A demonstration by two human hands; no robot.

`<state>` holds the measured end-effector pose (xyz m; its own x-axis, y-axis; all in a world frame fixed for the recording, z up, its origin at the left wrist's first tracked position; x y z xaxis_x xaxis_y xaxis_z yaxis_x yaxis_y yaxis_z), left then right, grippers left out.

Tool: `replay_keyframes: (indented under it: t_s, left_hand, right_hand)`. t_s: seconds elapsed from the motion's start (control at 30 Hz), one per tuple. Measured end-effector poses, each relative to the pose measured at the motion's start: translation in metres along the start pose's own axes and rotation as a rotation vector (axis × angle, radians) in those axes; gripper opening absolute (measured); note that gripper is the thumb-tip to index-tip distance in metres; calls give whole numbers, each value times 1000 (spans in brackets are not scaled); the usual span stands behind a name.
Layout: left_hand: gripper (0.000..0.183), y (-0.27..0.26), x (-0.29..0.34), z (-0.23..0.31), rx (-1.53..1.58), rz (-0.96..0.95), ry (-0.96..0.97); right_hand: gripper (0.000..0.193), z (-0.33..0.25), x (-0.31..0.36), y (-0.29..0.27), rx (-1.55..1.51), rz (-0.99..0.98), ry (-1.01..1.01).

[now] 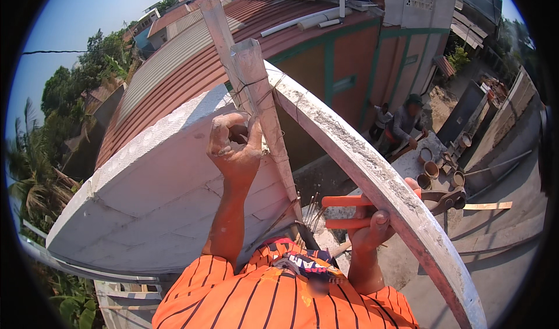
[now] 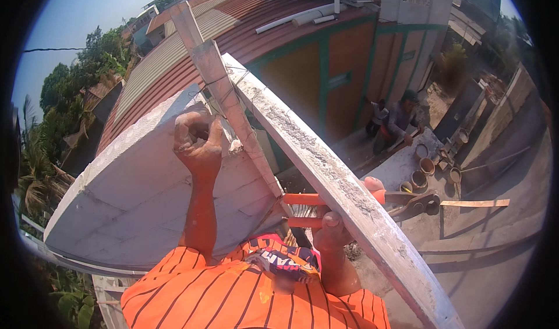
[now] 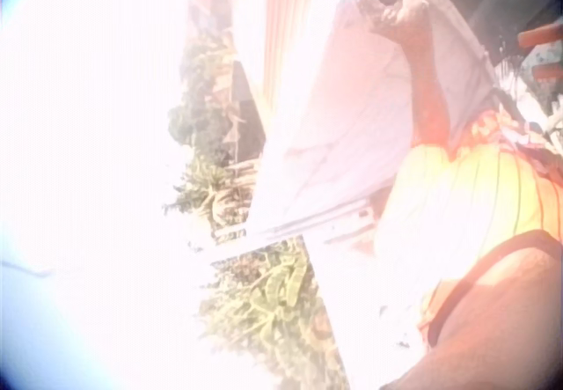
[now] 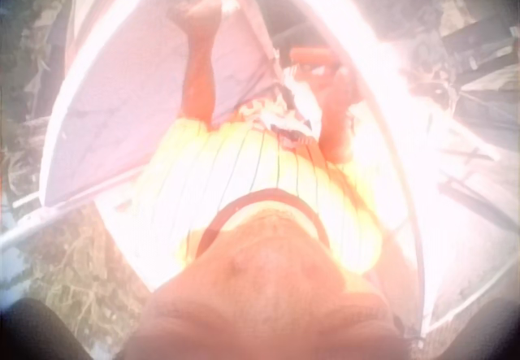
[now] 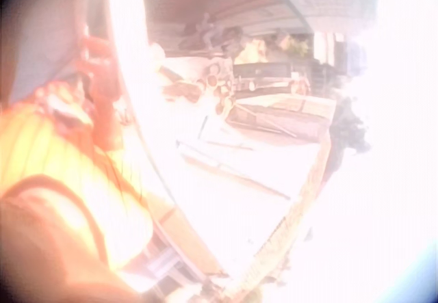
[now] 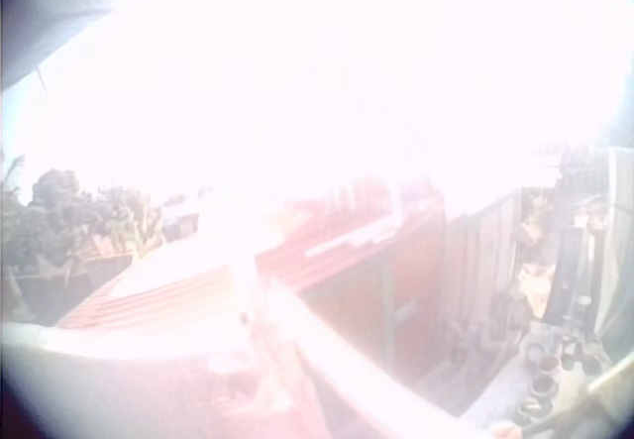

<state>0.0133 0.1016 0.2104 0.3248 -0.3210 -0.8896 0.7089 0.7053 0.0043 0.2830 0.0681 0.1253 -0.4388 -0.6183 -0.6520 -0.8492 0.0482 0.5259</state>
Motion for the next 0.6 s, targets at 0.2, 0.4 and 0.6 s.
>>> replay_keyframes:
  t_s: [0.2,0.4,0.6]
  left_hand:
    - [21,21,-4,-17,-72,-49,30]
    - [24,29,-8,-19,-6,-4,150]
    - [24,28,-13,-18,-128,20,295]
  right_hand:
    - [75,-1,1,2,-9,-2,45]
    - [78,2,1,-6,-29,-14,91]
    - [77,-21,-14,20,-279,-176,44]
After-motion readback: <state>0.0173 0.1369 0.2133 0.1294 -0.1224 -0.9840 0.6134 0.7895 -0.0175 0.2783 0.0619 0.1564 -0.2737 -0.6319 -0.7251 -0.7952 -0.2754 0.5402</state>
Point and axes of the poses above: each hand's wrist, its own x-axis away from the middle knuckle, its own y-axis out of the palm, z = x × y, the point moved 6 cm from there along -x, towards the middle knuckle, and after that the axes turned 5 degrees about x, right-handed, at the moved point
